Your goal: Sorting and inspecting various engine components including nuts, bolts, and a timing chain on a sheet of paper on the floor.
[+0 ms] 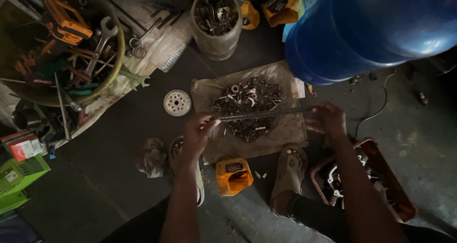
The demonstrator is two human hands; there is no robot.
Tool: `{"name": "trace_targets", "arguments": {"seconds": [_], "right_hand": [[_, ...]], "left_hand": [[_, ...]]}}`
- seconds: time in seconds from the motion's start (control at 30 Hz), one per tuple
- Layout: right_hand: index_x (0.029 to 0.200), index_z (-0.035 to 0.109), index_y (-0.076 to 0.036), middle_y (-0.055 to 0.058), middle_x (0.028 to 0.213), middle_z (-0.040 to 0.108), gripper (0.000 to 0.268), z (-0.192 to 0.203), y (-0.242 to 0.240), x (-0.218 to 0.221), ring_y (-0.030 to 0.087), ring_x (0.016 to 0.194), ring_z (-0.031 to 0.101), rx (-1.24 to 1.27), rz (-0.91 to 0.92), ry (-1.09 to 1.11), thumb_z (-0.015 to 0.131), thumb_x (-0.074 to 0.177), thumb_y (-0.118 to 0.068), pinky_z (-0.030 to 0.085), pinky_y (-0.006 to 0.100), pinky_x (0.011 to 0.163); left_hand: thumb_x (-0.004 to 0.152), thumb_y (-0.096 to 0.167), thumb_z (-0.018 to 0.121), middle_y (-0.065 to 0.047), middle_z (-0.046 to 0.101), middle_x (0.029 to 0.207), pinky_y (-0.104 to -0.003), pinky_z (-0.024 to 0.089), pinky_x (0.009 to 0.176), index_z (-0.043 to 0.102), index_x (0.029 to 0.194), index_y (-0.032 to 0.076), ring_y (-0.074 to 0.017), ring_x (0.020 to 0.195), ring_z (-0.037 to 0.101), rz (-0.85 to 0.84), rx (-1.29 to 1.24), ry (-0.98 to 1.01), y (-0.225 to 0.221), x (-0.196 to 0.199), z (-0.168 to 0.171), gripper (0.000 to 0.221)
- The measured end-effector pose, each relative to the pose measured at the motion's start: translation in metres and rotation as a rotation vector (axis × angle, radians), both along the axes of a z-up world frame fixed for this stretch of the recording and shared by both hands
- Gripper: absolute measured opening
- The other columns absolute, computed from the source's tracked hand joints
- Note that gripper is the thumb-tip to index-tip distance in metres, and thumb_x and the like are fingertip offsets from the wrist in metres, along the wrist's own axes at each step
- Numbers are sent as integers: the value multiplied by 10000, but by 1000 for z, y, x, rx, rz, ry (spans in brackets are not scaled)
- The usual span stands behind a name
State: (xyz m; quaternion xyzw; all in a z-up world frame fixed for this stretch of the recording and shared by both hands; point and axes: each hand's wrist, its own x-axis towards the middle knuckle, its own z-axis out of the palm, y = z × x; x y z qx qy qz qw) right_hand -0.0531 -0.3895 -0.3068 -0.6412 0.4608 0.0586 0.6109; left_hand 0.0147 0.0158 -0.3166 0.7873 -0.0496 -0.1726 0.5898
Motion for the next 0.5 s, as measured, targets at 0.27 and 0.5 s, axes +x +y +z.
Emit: {"name": "trace_targets", "arguments": {"seconds": [0.27, 0.5], "right_hand": [[1232, 627, -86, 77, 1033, 705, 249, -80, -25, -40, 310, 798, 735, 141, 88, -71, 539, 1007, -146, 626, 448, 657], [1254, 632, -74, 94, 1000, 719, 300, -183, -66, -70, 238, 734, 693, 591, 102, -210, 518, 1038, -248, 609, 391, 594]], "left_hand": [[953, 141, 744, -66, 752, 989, -328, 545, 778, 747, 1102, 54, -137, 879, 692, 175, -157, -100, 0, -9, -26, 173], [986, 135, 724, -104, 746, 857, -347, 578, 693, 781, 1088, 11, -179, 736, 687, 168, -182, 192, 29, -32, -66, 171]]}}
